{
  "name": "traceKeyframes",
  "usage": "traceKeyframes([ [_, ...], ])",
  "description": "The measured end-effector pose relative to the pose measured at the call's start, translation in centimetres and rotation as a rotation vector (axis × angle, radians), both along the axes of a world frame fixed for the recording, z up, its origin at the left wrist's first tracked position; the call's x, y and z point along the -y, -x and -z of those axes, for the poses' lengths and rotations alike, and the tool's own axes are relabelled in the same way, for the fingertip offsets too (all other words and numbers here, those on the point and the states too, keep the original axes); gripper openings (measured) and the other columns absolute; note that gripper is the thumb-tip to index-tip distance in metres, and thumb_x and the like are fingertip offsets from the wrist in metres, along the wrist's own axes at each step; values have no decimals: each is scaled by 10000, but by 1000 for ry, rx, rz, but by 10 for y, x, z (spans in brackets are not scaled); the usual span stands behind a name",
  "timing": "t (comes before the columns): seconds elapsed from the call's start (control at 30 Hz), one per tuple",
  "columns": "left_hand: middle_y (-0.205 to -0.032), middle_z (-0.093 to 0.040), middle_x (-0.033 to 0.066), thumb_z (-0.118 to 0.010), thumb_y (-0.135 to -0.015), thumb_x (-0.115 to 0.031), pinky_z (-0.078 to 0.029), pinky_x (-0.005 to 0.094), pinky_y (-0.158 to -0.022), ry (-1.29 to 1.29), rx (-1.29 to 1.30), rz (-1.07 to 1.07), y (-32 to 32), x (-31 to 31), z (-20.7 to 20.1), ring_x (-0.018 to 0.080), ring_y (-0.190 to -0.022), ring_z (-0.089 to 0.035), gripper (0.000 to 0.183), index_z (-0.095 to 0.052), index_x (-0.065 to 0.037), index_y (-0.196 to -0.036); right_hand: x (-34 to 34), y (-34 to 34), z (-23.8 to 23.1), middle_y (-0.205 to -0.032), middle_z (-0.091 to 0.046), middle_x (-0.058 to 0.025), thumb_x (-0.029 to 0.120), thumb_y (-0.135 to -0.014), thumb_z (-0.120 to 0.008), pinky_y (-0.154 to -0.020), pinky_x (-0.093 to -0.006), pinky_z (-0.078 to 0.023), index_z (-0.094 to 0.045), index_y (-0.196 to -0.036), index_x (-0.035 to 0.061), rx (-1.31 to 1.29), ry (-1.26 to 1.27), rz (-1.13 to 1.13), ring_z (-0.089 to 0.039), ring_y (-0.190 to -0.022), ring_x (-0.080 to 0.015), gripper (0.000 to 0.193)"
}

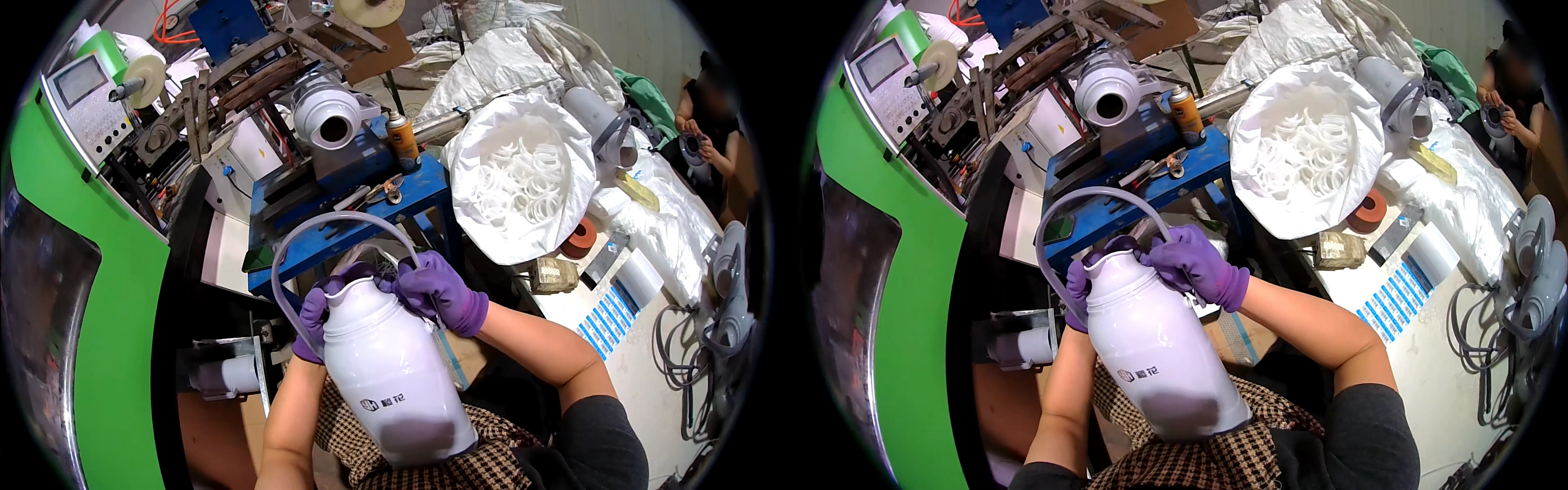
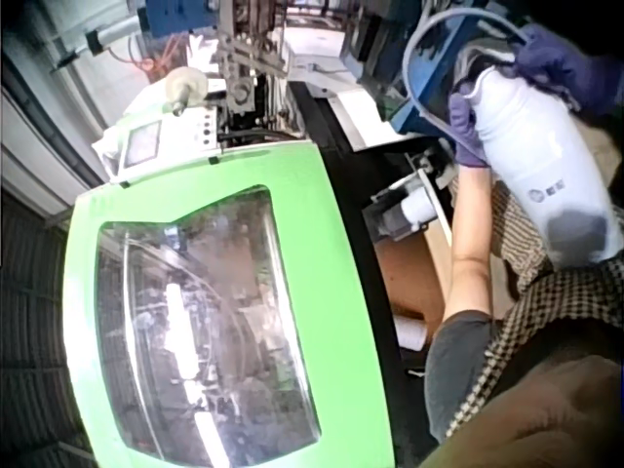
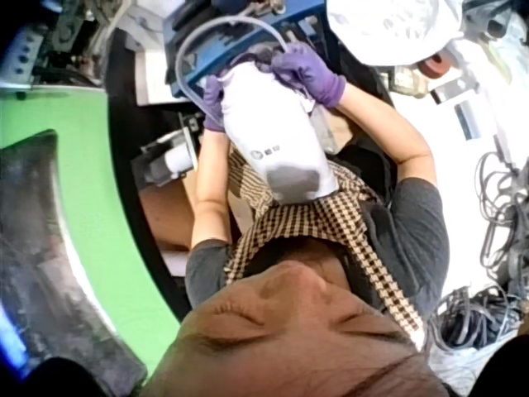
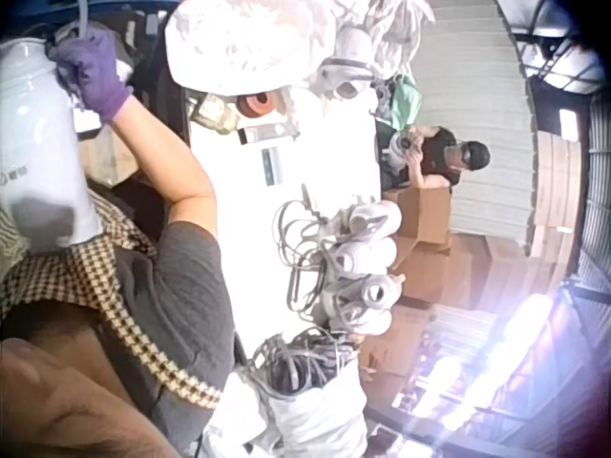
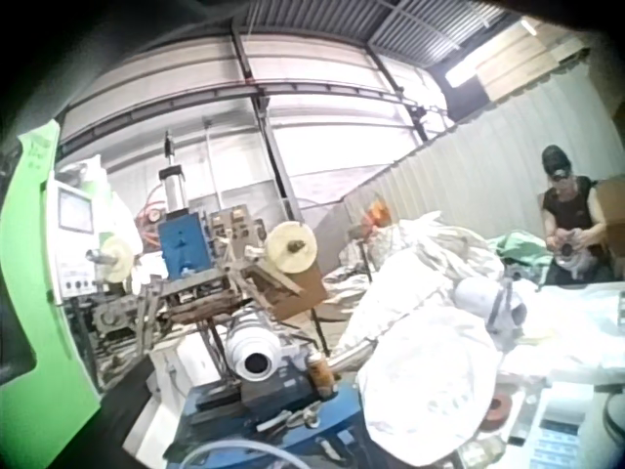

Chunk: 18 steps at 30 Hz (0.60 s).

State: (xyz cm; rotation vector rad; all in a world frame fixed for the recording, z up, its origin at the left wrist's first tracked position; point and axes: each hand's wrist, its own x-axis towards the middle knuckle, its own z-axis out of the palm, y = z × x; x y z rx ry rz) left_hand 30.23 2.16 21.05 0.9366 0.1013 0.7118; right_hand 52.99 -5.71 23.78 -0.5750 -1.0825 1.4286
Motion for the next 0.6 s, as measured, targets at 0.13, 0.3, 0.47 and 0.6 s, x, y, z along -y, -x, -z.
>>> traceKeyframes([
  [0.13, -1423, -588, 188, -598, -968, -564, -458, 425, -1129, -63, -77, 19, -9, -4, -12, 279, -1282, -599, 755, -516, 16, -1444, 6, 6, -6, -626, -590, -29, 185, -927, -651, -509, -249, -424, -646, -758, 43, 206, -32, 159, -502, -481, -99, 221],
  [0.3, -1373, -596, 207, -573, -1003, -513, -471, 425, -1102, -71, 37, -38, -21, 2, -3, 275, -1265, -587, 682, -531, 49, -1388, 11, 6, -17, -828, -636, -31, 227, -785, -674, -911, -420, -506, -684, -818, 118, 665, -1471, 542, -641, -829, -263, 115],
  [0.47, -1348, -624, 193, -543, -998, -589, -481, 442, -1099, -8, 47, 64, -29, 3, -8, 296, -1264, -605, 756, -513, 39, -1418, 6, 26, 0, -806, -637, -74, 176, -855, -661, -920, -390, -499, -701, -833, 42, 638, -776, 890, -612, -814, -244, 141],
  [0.6, -1336, -640, 185, -442, -1027, -631, -487, 460, -1093, 84, 36, 28, -16, -11, 18, 314, -1231, -626, 755, -539, 19, -1397, -10, 31, 6, -904, -679, -45, 240, -964, -648, -795, -273, -492, -742, -990, 23, 227, -78, 460, -596, -815, -115, 238],
])
